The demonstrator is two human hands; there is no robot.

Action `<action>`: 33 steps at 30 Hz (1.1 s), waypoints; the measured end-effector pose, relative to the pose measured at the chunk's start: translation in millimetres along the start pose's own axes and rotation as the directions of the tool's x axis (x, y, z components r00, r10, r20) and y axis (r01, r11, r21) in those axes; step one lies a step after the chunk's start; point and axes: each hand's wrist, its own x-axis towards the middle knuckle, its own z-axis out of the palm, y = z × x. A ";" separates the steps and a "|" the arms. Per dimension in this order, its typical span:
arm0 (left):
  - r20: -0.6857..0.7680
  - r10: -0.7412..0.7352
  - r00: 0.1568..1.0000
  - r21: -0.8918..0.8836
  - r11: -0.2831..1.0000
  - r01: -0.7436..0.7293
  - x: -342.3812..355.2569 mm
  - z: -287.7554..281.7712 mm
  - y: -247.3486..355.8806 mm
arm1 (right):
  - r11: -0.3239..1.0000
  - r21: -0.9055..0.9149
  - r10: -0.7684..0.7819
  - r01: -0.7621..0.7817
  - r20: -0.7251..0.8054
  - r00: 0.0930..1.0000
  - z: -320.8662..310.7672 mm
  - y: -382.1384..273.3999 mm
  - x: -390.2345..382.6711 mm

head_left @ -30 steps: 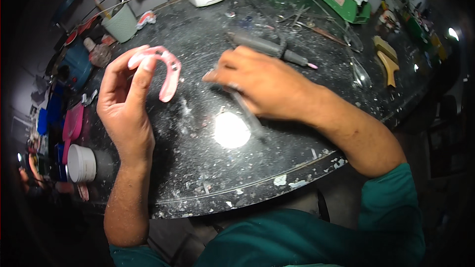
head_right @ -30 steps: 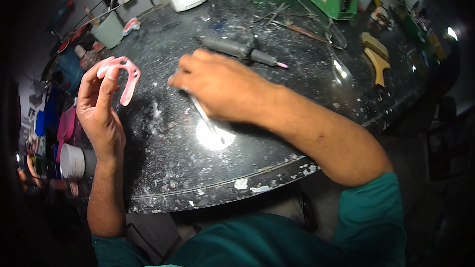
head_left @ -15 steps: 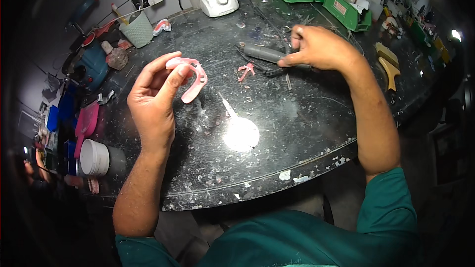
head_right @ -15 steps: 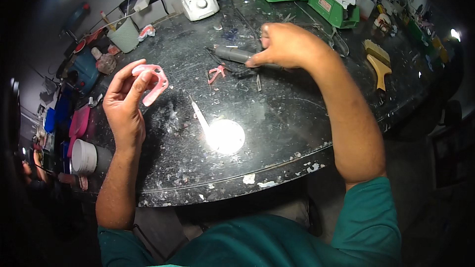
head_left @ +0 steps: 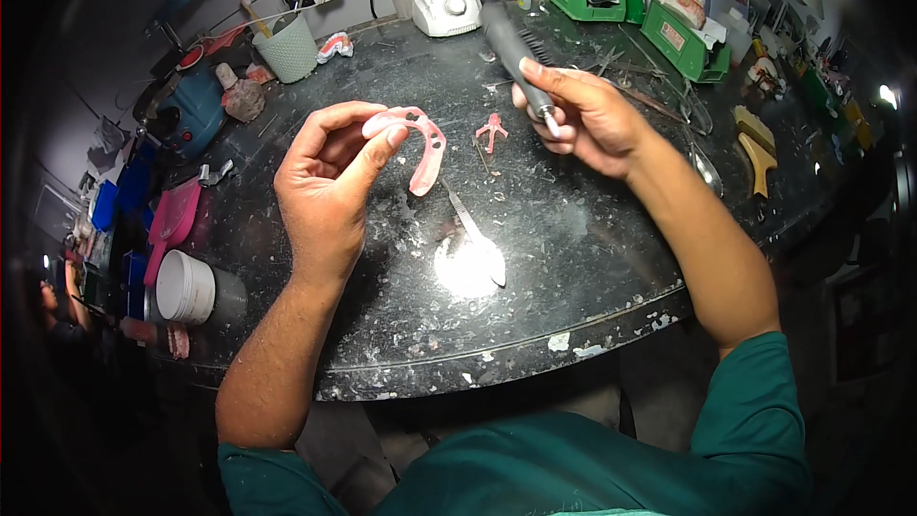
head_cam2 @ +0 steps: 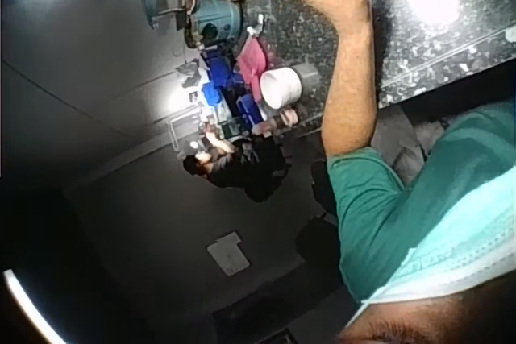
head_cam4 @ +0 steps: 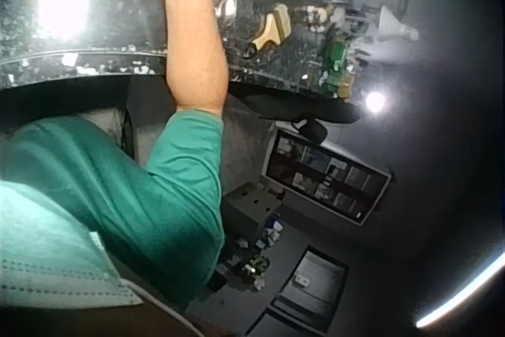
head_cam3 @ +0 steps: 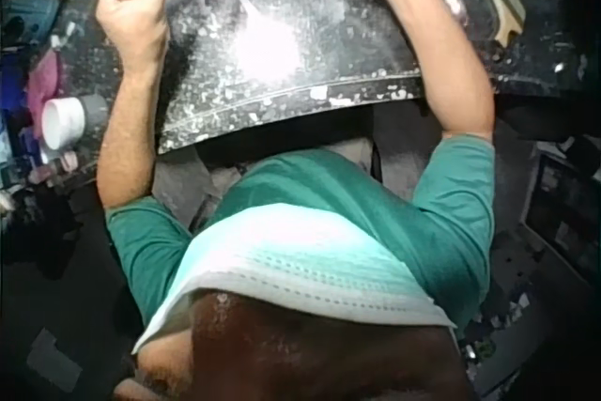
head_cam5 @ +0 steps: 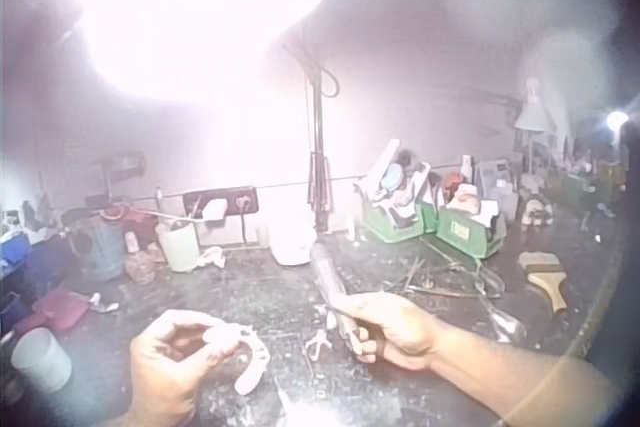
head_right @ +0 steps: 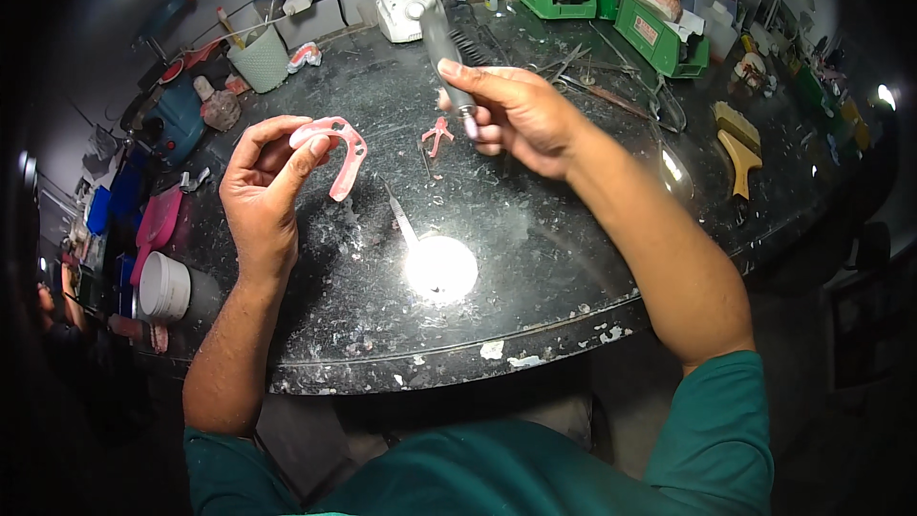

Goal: The person trims and scrapes a dental prosthesis using a metal hand tool while holding and turning it. Then, the person shapes the prosthesis using an electric handheld rotary tool.

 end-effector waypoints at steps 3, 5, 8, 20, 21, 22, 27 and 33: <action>0.018 -0.012 1.000 0.043 0.999 0.011 -4.7 -0.3 2.4 | 0.955 0.052 -0.292 0.292 -0.002 0.956 35.9 9.4 -8.8; 0.029 -0.013 1.000 0.054 0.998 0.011 -6.9 0.9 1.5 | 0.919 0.038 -0.389 0.392 -0.068 0.919 54.8 8.2 -23.1; 0.002 -0.064 0.998 0.173 0.983 0.063 -10.5 6.6 4.5 | 0.727 -0.323 -0.633 0.606 0.026 0.774 56.2 11.0 -31.0; 0.100 0.232 0.967 0.356 0.900 -0.253 -15.8 8.1 -3.1 | 0.302 -0.563 -0.804 0.769 0.283 0.523 64.8 27.0 -28.3; 0.116 0.255 0.960 0.362 0.889 -0.279 -15.8 7.8 -3.1 | 0.291 -0.543 -0.804 0.788 0.307 0.509 65.9 28.5 -26.6; 0.131 0.277 0.952 0.364 0.880 -0.306 -16.4 8.1 -2.3 | 0.268 -0.525 -0.806 0.808 0.338 0.486 66.1 27.9 -25.4; 0.147 0.292 0.945 0.436 0.838 -0.327 -17.6 8.6 2.3 | 0.243 -0.526 -0.804 0.815 0.360 0.473 67.6 28.1 -27.0; 0.190 0.284 0.940 0.535 0.772 -0.342 -17.7 6.4 3.8 | 0.236 -0.563 -0.760 0.792 0.401 0.511 68.8 23.2 -29.8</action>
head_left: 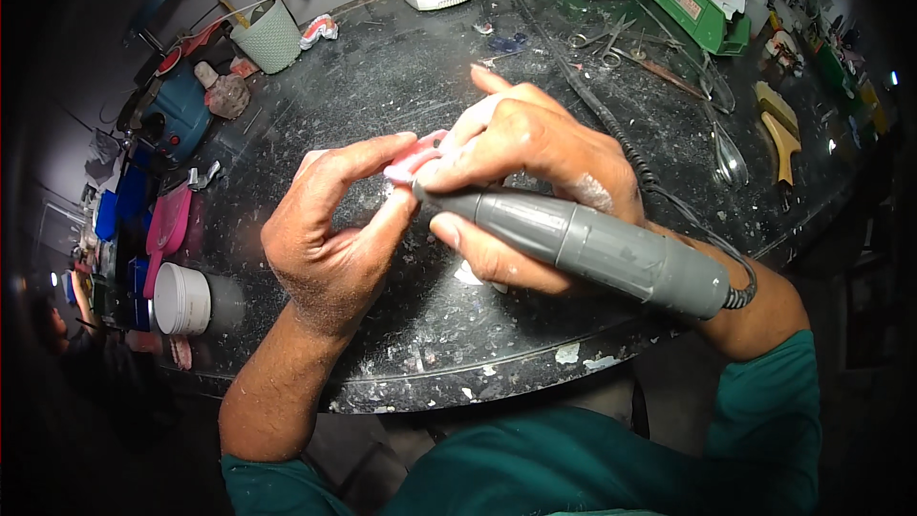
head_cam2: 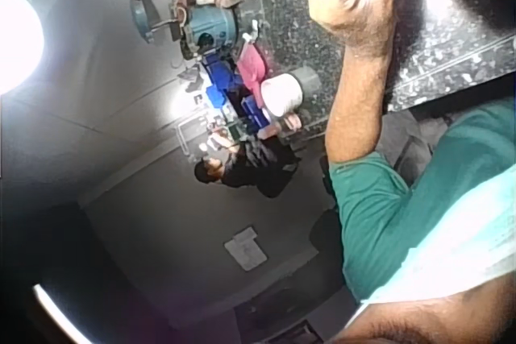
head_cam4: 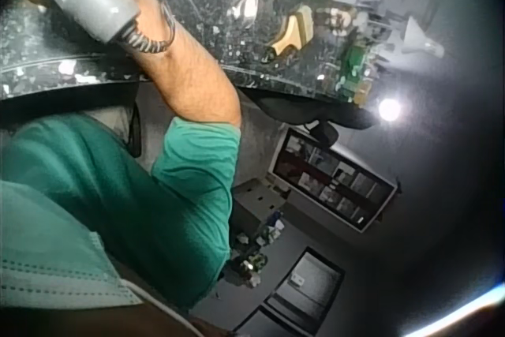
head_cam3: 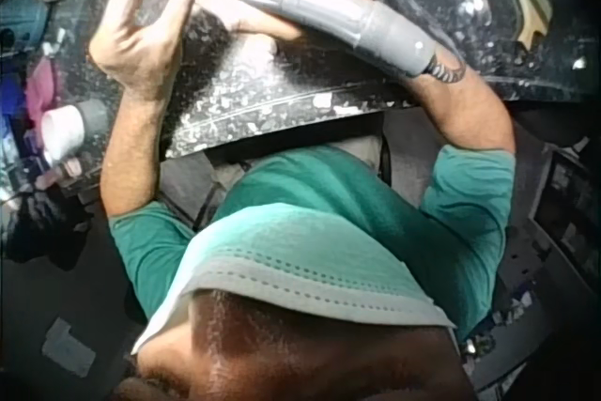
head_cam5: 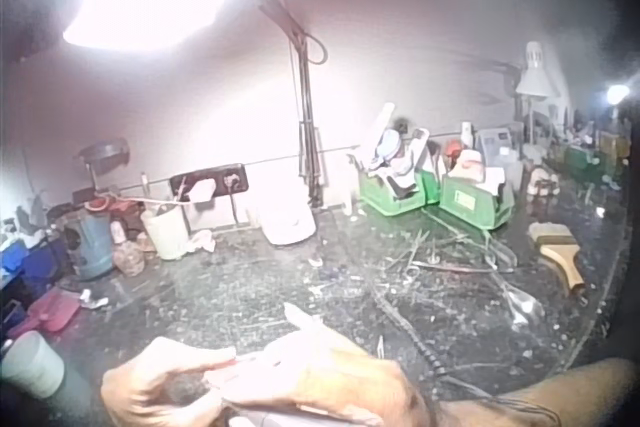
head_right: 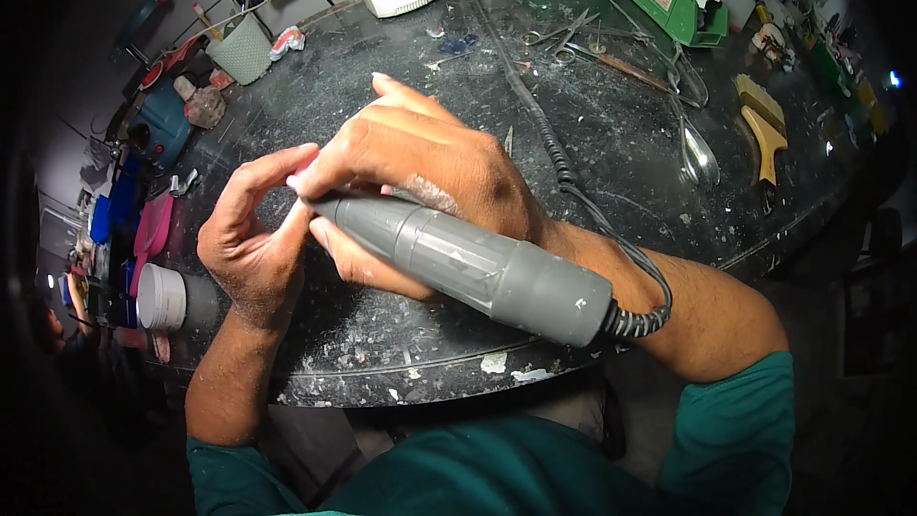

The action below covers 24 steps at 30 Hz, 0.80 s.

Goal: The person trims and scrapes a dental prosthesis using a metal hand tool while holding and turning it. Then, the person shapes the prosthesis using an electric handheld rotary tool.

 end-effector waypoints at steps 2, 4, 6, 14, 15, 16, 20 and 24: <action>0.032 0.022 0.999 0.040 0.999 -0.023 -0.5 -0.8 0.0 | 0.997 -0.070 0.019 -0.022 -0.034 0.999 -0.8 -0.9 0.6; 0.021 -0.013 1.000 0.032 0.999 0.013 -1.5 0.3 -1.4 | 0.998 -0.066 0.003 -0.007 -0.065 0.998 0.7 -1.2 1.7; 0.015 -0.036 0.999 0.028 0.999 0.035 -1.4 0.5 -2.9 | 0.995 -0.092 -0.052 0.047 -0.056 0.997 -0.5 -3.2 2.7; 0.017 -0.074 0.997 0.065 0.995 0.073 -2.2 0.5 -0.9 | 0.985 -0.172 0.031 -0.035 -0.021 0.999 -2.5 -4.6 1.0; 0.008 -0.075 0.997 0.062 0.995 0.075 -2.0 1.6 -1.4 | 0.985 -0.170 0.031 -0.034 -0.021 0.999 -1.9 -4.4 0.9; -0.003 -0.075 0.997 0.058 0.995 0.075 -1.8 2.2 -1.8 | 0.978 -0.205 0.019 -0.028 -0.045 0.999 -1.7 -4.2 0.8; 0.012 -0.077 0.997 0.083 0.994 0.075 -1.1 0.1 -1.0 | 0.980 -0.196 0.016 -0.025 -0.046 0.999 -2.6 -7.2 3.1; -0.008 -0.101 0.995 0.009 0.995 0.101 -2.3 1.6 0.9 | 0.990 -0.144 0.001 -0.013 -0.086 0.996 -0.2 -1.1 2.7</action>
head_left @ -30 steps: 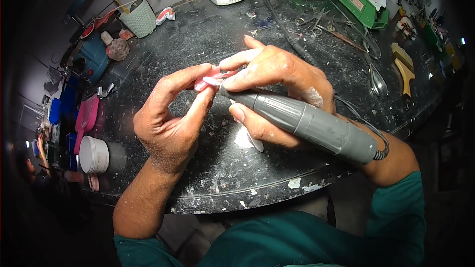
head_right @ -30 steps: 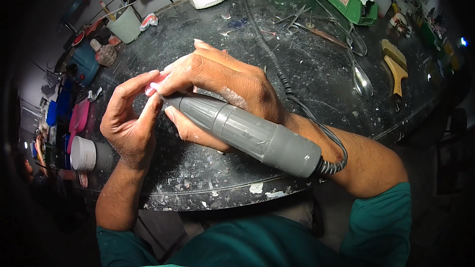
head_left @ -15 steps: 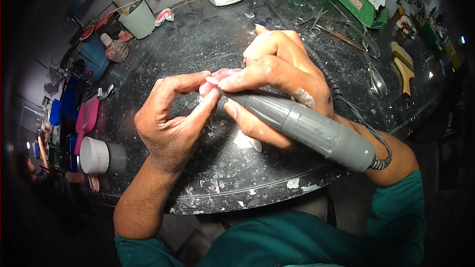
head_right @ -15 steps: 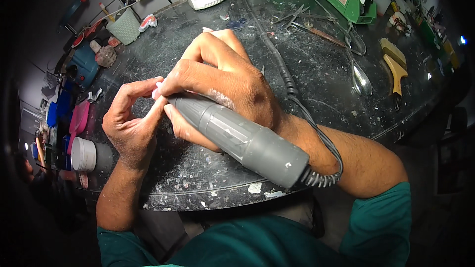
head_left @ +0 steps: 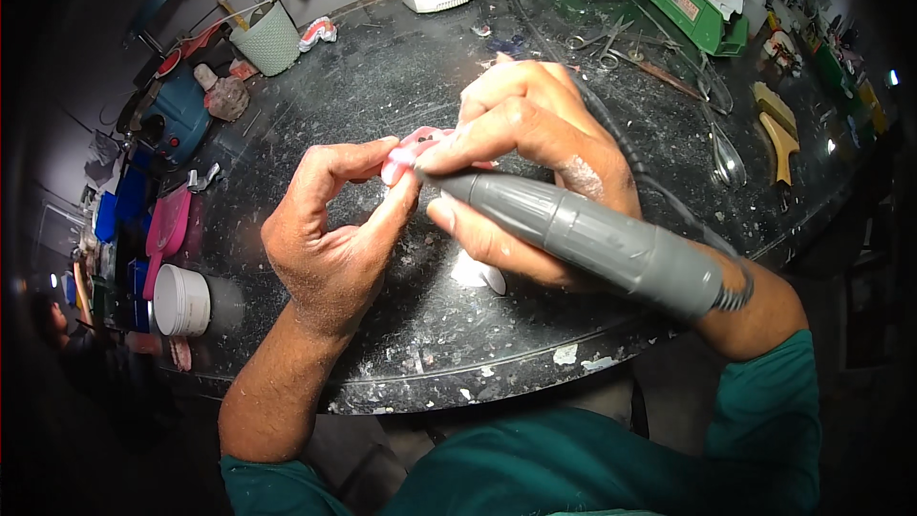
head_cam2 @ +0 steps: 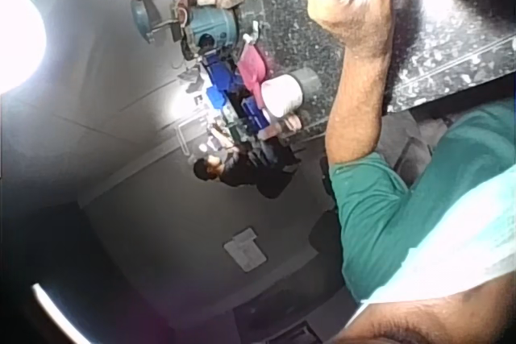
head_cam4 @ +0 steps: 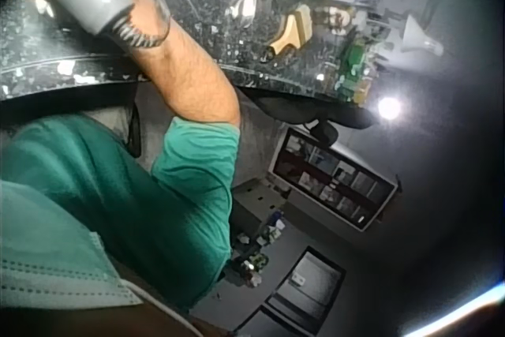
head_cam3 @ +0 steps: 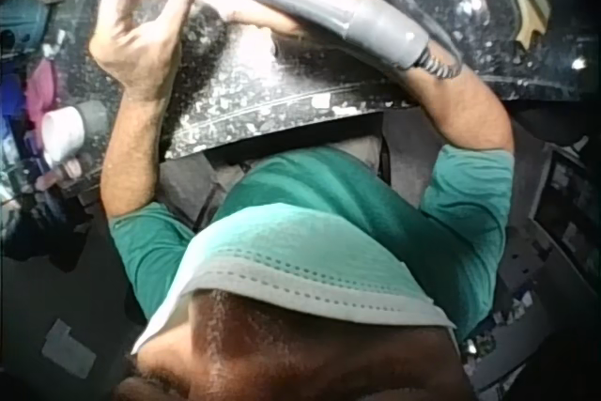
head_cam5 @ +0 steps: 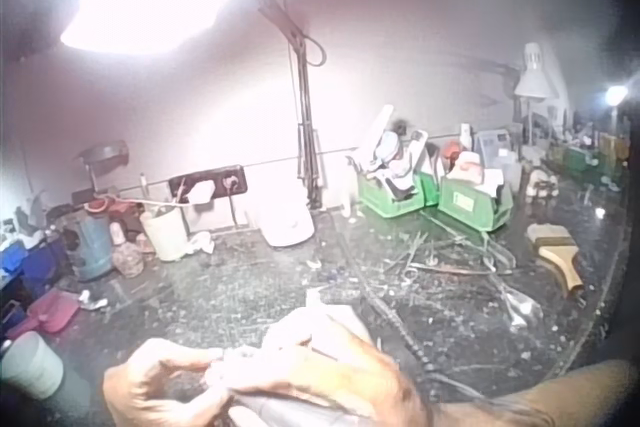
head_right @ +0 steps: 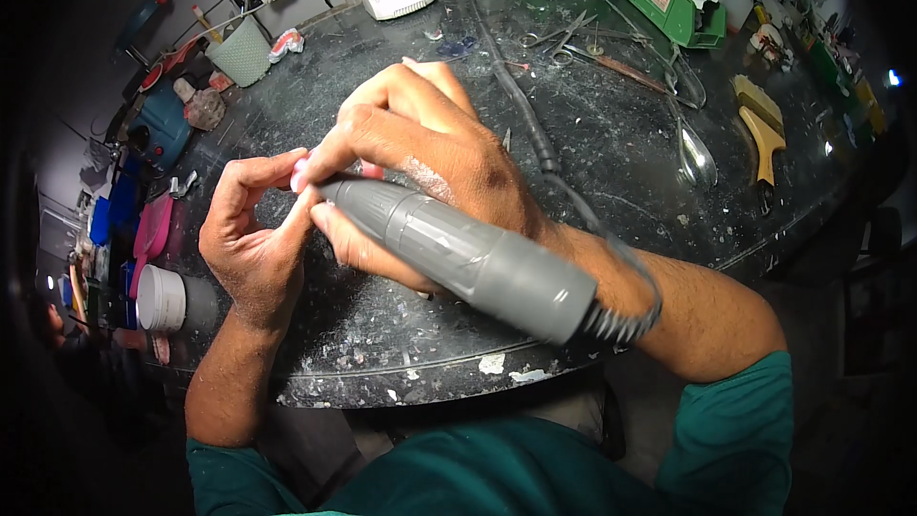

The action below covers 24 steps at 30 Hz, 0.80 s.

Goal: The person trims and scrapes a dental prosthesis using a metal hand tool while holding and turning it. Then, the person shapes the prosthesis using an electric handheld rotary tool.

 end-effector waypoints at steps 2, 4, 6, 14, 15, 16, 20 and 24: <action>-0.002 0.002 1.000 -0.019 1.000 -0.002 -0.2 0.4 -0.4 | 1.000 0.013 0.001 -0.001 0.007 1.000 -0.6 -0.9 -0.4; -0.012 0.036 0.999 0.007 0.999 -0.036 1.3 2.1 0.5 | 0.993 -0.120 0.018 -0.020 -0.018 1.000 -3.6 1.5 -0.5; -0.019 0.042 0.999 0.007 0.999 -0.042 -0.3 0.2 -1.4 | 1.000 -0.010 -0.018 0.019 0.021 1.000 -2.8 -0.6 2.2; -0.050 0.041 0.998 0.026 0.999 -0.040 -0.3 0.6 -0.5 | 1.000 -0.003 0.015 -0.015 0.043 0.999 -3.9 -0.4 2.2; -0.052 0.028 0.998 0.026 0.999 -0.027 0.4 1.9 1.6 | 1.000 -0.004 0.015 -0.015 0.044 0.999 -4.8 0.6 2.1; -0.055 0.016 0.998 0.028 0.999 -0.014 1.0 1.9 3.2 | 1.000 -0.023 -0.005 0.006 0.042 0.999 -5.4 2.6 2.6; -0.061 0.017 0.998 -0.029 0.999 -0.019 -1.3 1.3 -2.3 | 0.999 -0.035 0.014 -0.012 0.062 0.998 -4.9 -2.3 2.2; -0.045 -0.011 0.999 -0.003 1.000 0.011 -0.8 0.8 0.6 | 0.999 0.012 0.035 -0.036 0.067 0.997 -3.6 -0.5 2.2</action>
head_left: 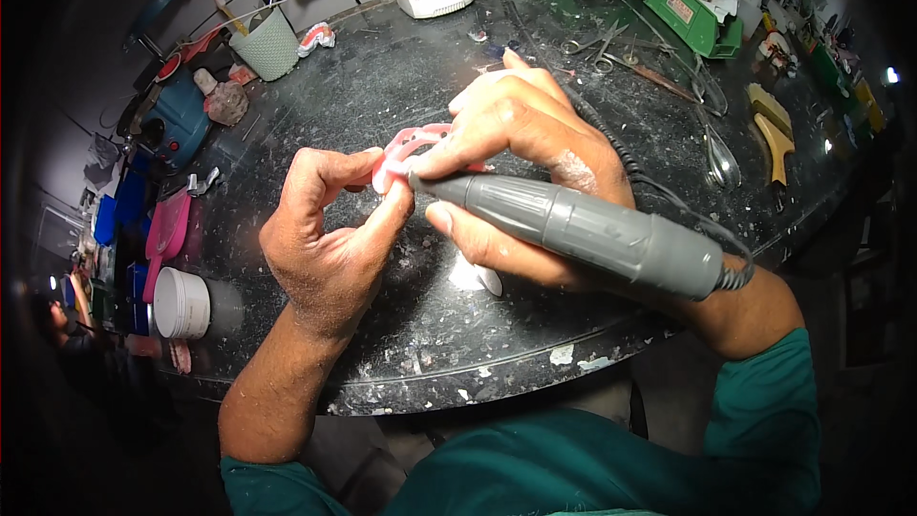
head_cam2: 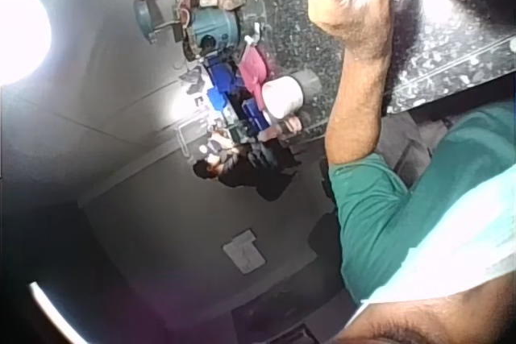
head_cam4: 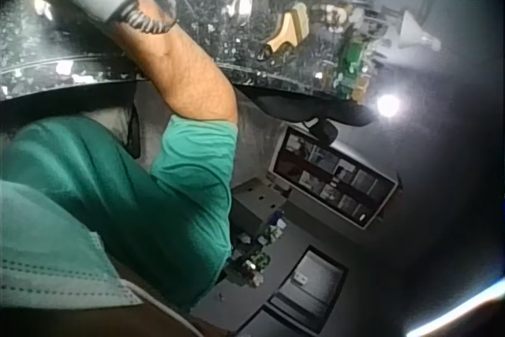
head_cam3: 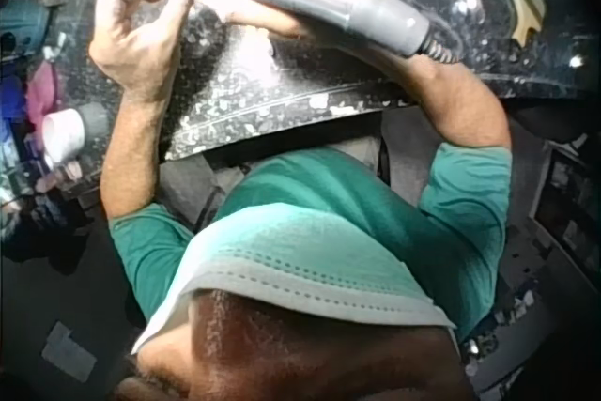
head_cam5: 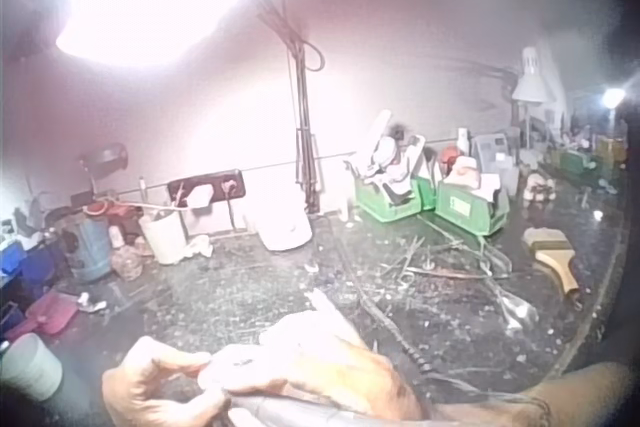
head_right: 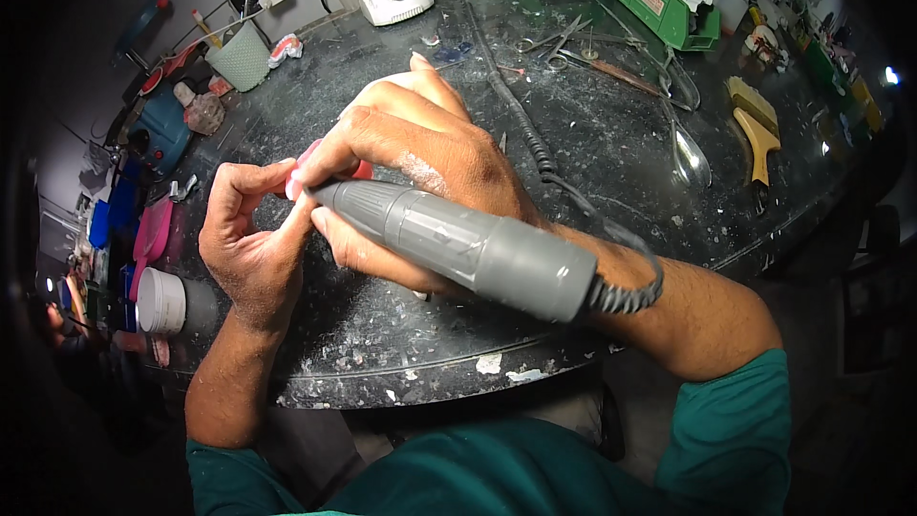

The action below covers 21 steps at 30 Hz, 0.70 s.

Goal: The person trims and scrapes a dental prosthesis using a metal hand tool while holding and turning it. Then, the person shapes the prosthesis using an electric handheld rotary tool.

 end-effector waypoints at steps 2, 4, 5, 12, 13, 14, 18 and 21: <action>0.008 0.005 1.000 -0.003 1.000 -0.005 -0.8 -0.6 0.1 | 0.998 -0.067 -0.003 0.003 0.001 1.000 -2.8 -1.2 0.2; -0.004 -0.023 1.000 0.015 1.000 0.023 0.0 1.0 2.3 | 0.997 -0.079 -0.021 0.021 -0.001 1.000 -2.2 0.3 0.2; -0.004 -0.022 1.000 0.013 1.000 0.022 0.3 0.9 2.0 | 0.995 -0.092 -0.040 0.039 -0.004 0.999 -2.4 0.8 0.3; -0.005 0.008 1.000 0.010 1.000 -0.008 0.7 -0.6 1.5 | 0.999 -0.008 0.041 -0.041 0.009 0.999 -1.5 -3.4 -0.3; -0.009 0.002 1.000 -0.003 1.000 -0.002 0.3 -0.3 1.0 | 0.999 0.000 0.050 -0.050 0.014 0.999 -2.8 -4.8 -0.2; -0.009 0.003 1.000 -0.006 1.000 -0.003 0.5 0.8 1.5 | 0.999 -0.003 0.050 -0.050 0.015 0.999 -4.1 -3.4 -0.3; -0.026 0.013 1.000 0.031 0.999 -0.012 1.4 0.5 2.1 | 0.993 -0.119 -0.003 0.001 -0.013 1.000 -4.5 1.7 0.1; -0.029 0.046 0.999 0.029 0.999 -0.045 2.2 1.5 2.2 | 0.997 -0.077 -0.005 0.002 -0.048 0.999 -3.0 -1.3 0.1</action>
